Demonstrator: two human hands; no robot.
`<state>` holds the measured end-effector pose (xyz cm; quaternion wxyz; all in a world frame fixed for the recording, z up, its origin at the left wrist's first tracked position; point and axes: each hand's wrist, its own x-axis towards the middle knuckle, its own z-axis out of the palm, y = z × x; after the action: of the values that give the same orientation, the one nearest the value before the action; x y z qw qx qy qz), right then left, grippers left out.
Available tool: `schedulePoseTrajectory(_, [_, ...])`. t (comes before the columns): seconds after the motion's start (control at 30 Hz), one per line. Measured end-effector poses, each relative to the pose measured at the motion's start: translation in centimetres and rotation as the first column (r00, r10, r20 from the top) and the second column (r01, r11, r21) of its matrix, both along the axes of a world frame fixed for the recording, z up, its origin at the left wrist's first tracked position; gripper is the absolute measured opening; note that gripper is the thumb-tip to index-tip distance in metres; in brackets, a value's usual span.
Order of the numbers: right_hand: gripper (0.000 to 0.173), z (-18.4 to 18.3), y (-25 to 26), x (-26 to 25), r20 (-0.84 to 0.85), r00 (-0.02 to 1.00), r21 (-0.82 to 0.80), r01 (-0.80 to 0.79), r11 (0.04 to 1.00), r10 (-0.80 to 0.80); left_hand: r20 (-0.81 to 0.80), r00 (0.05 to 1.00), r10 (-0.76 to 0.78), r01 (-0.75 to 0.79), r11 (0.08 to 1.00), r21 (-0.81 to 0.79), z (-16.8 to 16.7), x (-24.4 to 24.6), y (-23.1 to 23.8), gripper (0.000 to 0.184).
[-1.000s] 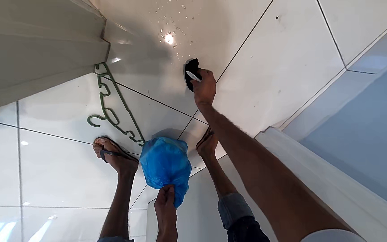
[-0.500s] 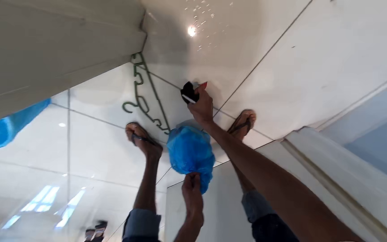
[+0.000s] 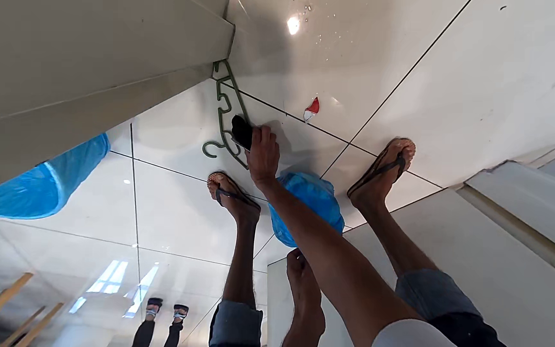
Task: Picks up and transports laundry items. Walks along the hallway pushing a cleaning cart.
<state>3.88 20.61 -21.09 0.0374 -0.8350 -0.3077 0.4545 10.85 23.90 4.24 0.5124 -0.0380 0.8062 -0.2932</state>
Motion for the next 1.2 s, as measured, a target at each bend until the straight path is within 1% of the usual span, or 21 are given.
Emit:
schedulePoseTrajectory(0.03, [0.057,-1.8,-0.8,-0.7,0.076,0.997,0.031,-0.005,1.000,0.003,0.029,0.999,0.021,-0.023,0.995,0.093,-0.3,-1.1,-1.8,0.025])
schedulePoseTrajectory(0.07, [0.053,-3.5,-1.4,-1.3,0.151,0.988,0.052,-0.014,0.999,0.006,0.162,0.986,0.032,-0.084,0.942,0.324,-0.9,-4.1,-6.9,0.021])
schedulePoseTrajectory(0.1, [0.049,-3.5,-1.3,-1.3,0.143,0.990,0.017,-0.004,1.000,0.001,0.422,0.904,-0.073,-0.243,0.725,0.645,-3.1,-9.1,-15.3,0.021])
schedulePoseTrajectory(0.13, [0.048,-2.1,-0.2,-0.6,0.054,0.999,-0.078,0.012,0.997,-0.008,0.345,0.938,0.030,-0.237,0.784,0.574,-4.0,-10.0,-18.1,0.020])
schedulePoseTrajectory(0.17, [0.046,-1.0,0.7,0.1,-0.010,1.000,-0.160,0.019,0.987,-0.021,0.252,0.961,0.113,-0.228,0.841,0.492,-4.6,-10.1,-19.3,0.019])
schedulePoseTrajectory(0.23, [0.044,-0.4,1.2,0.6,-0.042,0.997,-0.196,0.049,0.979,-0.058,0.194,0.970,0.147,-0.217,0.883,0.416,-4.7,-9.9,-19.2,0.021])
schedulePoseTrajectory(0.3, [0.042,-2.0,-0.1,0.2,0.003,0.996,-0.083,0.087,0.993,-0.087,0.201,0.973,0.109,-0.185,0.894,0.408,-4.1,-9.5,-18.2,0.023])
schedulePoseTrajectory(0.37, [0.041,-4.5,-2.6,0.0,0.069,0.993,0.087,0.090,0.992,-0.096,0.203,0.976,0.075,-0.156,0.895,0.417,-4.4,-10.0,-19.0,0.024])
schedulePoseTrajectory(0.43, [0.039,-4.3,-3.7,1.3,0.002,0.990,0.142,0.143,0.979,-0.144,0.221,0.975,0.027,-0.122,0.896,0.427,-4.6,-10.5,-20.1,0.027])
schedulePoseTrajectory(0.5, [0.035,-3.1,-4.0,3.4,-0.107,0.954,0.134,0.292,0.947,-0.279,0.229,0.973,-0.017,-0.096,0.876,0.472,-4.9,-10.5,-20.6,0.031])
schedulePoseTrajectory(0.63, [0.034,-0.4,-4.9,7.3,-0.309,0.811,0.245,0.572,0.783,-0.497,0.223,0.971,-0.084,-0.062,0.815,0.576,-4.9,-10.5,-20.6,0.030])
schedulePoseTrajectory(0.73, [0.035,4.3,-4.9,10.4,-0.524,0.590,0.233,0.793,0.563,-0.614,0.229,0.968,-0.101,-0.075,0.755,0.651,-5.3,-10.8,-20.6,0.028])
schedulePoseTrajectory(0.8, [0.034,8.4,-5.0,13.0,-0.607,0.458,0.170,0.873,0.456,-0.650,0.225,0.974,-0.014,-0.140,0.744,0.653,-5.6,-10.5,-20.5,0.030])
schedulePoseTrajectory(0.83, [0.035,10.1,-5.4,14.3,-0.636,0.421,0.134,0.886,0.445,-0.646,0.235,0.970,0.067,-0.205,0.744,0.635,-5.6,-10.2,-20.2,0.033])
schedulePoseTrajectory(0.87, [0.038,11.8,-6.2,15.5,-0.654,0.408,0.090,0.878,0.470,-0.637,0.240,0.958,0.159,-0.276,0.743,0.610,-5.6,-10.0,-19.8,0.037])
schedulePoseTrajectory(0.93, [0.047,14.5,-8.7,17.3,-0.666,0.407,-0.025,0.826,0.564,-0.625,0.244,0.921,0.305,-0.390,0.714,0.581,-5.6,-9.8,-19.0,0.051])
schedulePoseTrajectory(0.97, [0.046,15.1,-9.5,18.1,-0.655,0.404,-0.075,0.806,0.587,-0.638,0.262,0.900,0.348,-0.435,0.687,0.582,-5.7,-9.9,-18.7,0.055])
schedulePoseTrajectory(1.03, [0.038,15.5,-11.4,19.8,-0.653,0.416,-0.180,0.726,0.663,-0.633,0.339,0.860,0.381,-0.510,0.652,0.561,-6.1,-10.2,-18.3,0.077])
schedulePoseTrajectory(1.07, [0.037,15.3,-12.4,20.3,-0.651,0.426,-0.228,0.680,0.697,-0.628,0.384,0.852,0.356,-0.521,0.650,0.553,-6.2,-10.4,-18.2,0.083])
schedulePoseTrajectory(1.1, [0.036,14.9,-13.2,20.6,-0.644,0.451,-0.255,0.634,0.730,-0.617,0.422,0.860,0.286,-0.495,0.671,0.553,-6.4,-10.5,-18.1,0.082])
schedulePoseTrajectory(1.2, [0.035,13.6,-14.9,20.4,-0.636,0.526,-0.303,0.502,0.810,-0.564,0.398,0.917,0.020,-0.270,0.767,0.582,-6.5,-10.0,-18.8,0.050])
